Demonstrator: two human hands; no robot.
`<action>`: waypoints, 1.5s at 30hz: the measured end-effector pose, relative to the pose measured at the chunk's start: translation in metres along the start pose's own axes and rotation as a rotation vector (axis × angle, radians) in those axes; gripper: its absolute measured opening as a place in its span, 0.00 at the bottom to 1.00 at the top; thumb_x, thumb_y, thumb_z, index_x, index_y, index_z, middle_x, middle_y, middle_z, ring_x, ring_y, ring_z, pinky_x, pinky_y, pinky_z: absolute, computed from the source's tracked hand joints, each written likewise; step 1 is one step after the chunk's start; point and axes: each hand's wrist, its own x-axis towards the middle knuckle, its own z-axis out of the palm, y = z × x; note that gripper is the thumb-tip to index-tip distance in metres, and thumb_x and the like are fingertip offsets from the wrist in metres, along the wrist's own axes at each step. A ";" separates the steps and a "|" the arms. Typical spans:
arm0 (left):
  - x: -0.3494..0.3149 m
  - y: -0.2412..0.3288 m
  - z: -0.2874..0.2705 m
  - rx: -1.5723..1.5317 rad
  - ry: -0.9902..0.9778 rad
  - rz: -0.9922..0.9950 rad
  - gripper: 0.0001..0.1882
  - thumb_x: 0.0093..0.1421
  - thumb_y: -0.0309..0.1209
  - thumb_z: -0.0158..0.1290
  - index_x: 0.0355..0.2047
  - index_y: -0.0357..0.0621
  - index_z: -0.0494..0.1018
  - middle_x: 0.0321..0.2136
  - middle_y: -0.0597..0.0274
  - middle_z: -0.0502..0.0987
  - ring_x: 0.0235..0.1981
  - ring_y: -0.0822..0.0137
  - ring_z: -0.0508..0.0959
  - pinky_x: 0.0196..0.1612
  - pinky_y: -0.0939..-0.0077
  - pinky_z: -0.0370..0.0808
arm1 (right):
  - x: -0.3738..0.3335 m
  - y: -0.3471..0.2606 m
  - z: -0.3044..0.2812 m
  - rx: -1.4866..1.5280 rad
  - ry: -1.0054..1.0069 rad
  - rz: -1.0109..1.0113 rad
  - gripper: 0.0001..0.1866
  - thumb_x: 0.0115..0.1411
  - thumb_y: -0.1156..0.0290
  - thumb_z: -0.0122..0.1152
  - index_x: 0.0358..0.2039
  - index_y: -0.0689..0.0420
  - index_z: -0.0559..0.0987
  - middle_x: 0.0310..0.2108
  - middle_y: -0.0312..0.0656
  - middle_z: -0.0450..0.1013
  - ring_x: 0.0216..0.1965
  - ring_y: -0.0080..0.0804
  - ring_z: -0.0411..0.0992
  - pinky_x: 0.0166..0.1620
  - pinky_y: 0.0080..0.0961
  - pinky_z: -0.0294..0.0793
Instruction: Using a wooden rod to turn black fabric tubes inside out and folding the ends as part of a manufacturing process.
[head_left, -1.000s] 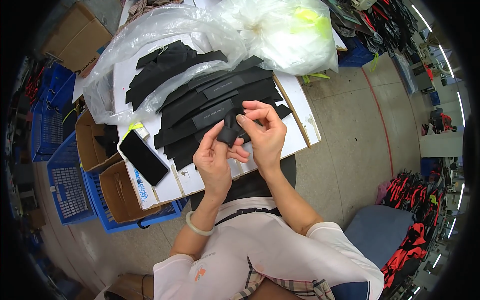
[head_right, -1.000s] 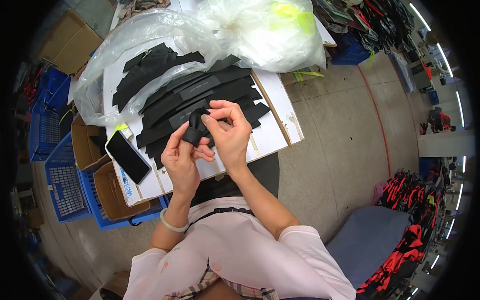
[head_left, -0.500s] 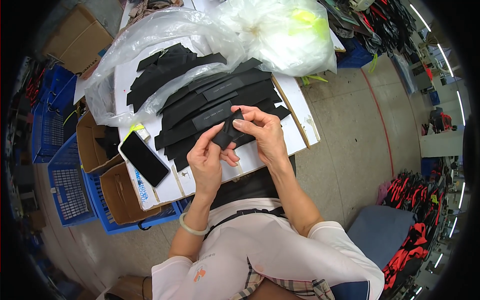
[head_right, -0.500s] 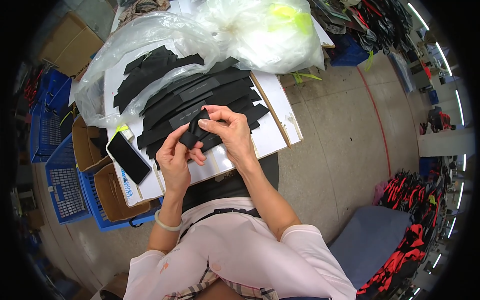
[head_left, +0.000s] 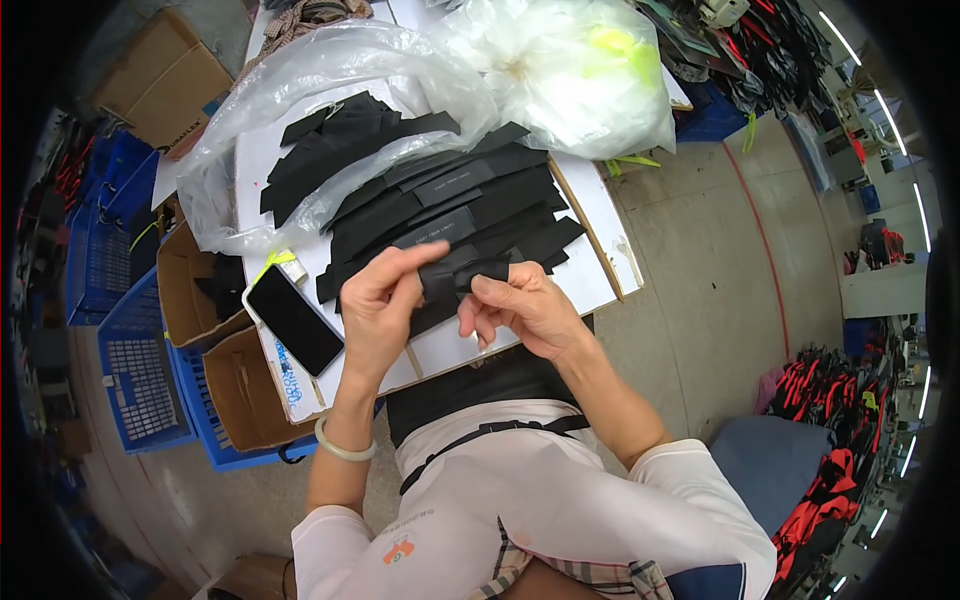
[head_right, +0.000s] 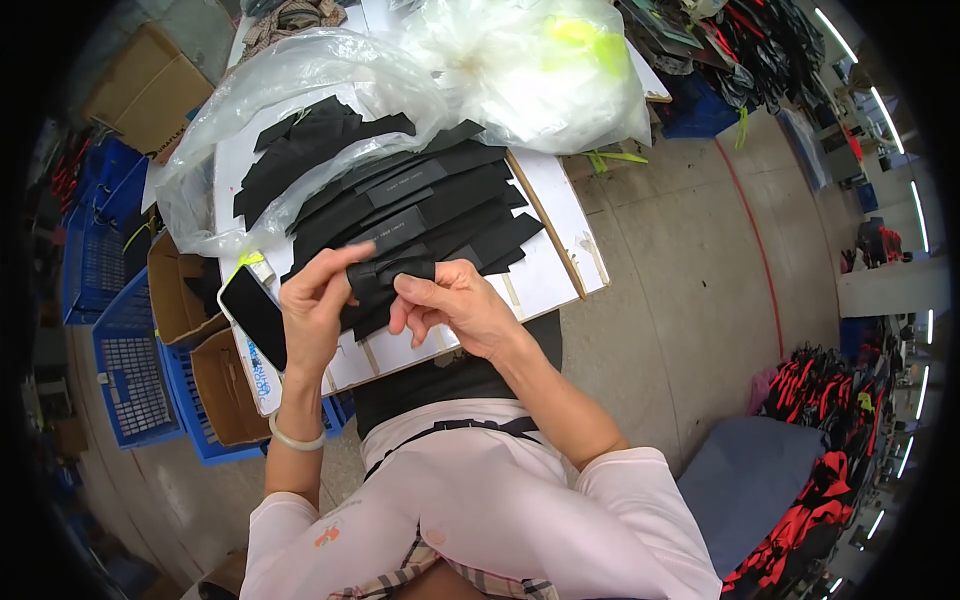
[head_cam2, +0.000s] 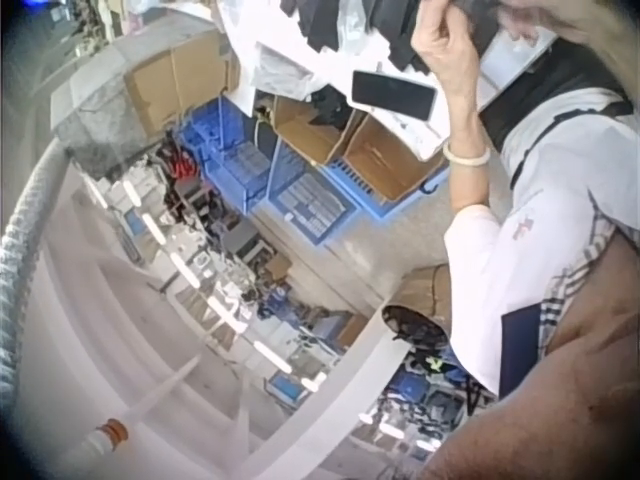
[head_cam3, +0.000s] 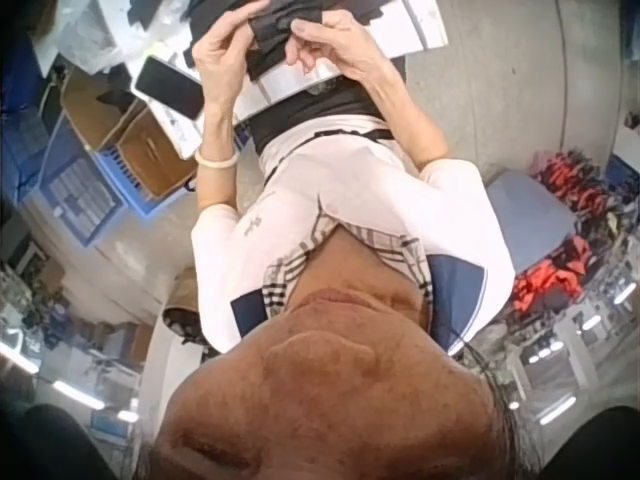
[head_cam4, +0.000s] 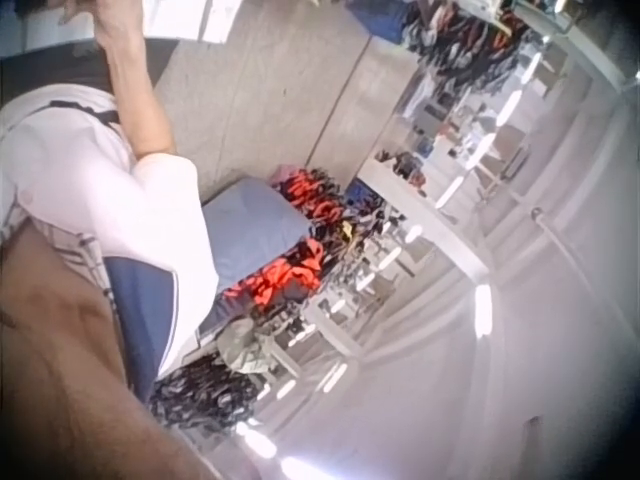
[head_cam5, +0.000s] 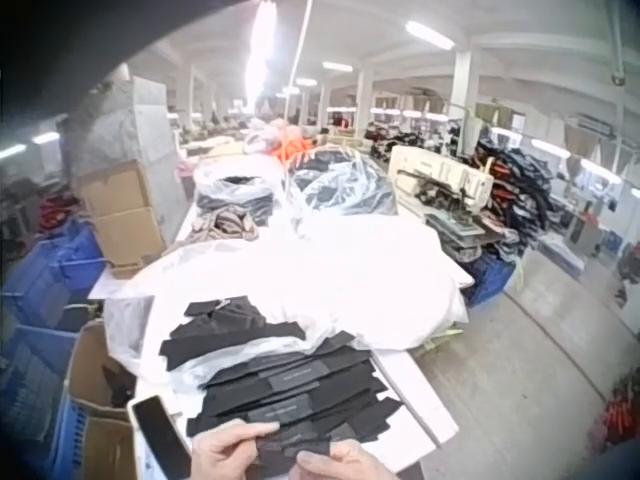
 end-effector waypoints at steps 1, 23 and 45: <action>0.002 -0.006 0.001 -0.294 0.049 -0.086 0.15 0.59 0.20 0.43 0.44 0.37 0.74 0.27 0.64 0.73 0.26 0.79 0.71 0.28 0.86 0.66 | 0.001 0.002 0.005 0.069 -0.001 0.010 0.13 0.62 0.67 0.51 0.30 0.65 0.78 0.23 0.49 0.75 0.16 0.24 0.69 0.23 0.20 0.72; 0.008 -0.014 0.022 -0.977 0.042 -0.525 0.12 0.56 0.21 0.42 0.40 0.27 0.67 0.34 0.37 0.76 0.44 0.46 0.75 0.53 0.58 0.69 | 0.027 0.019 0.014 -1.380 0.023 -0.355 0.12 0.62 0.64 0.49 0.30 0.59 0.75 0.15 0.42 0.71 0.13 0.34 0.70 0.13 0.30 0.63; 0.031 -0.037 0.002 -1.246 0.205 -0.551 0.22 0.63 0.45 0.45 0.15 0.47 0.67 0.31 0.42 0.78 0.42 0.52 0.76 0.52 0.60 0.67 | 0.055 0.024 0.031 -0.920 0.111 -0.289 0.08 0.57 0.71 0.55 0.25 0.61 0.76 0.13 0.41 0.69 0.13 0.29 0.69 0.17 0.26 0.65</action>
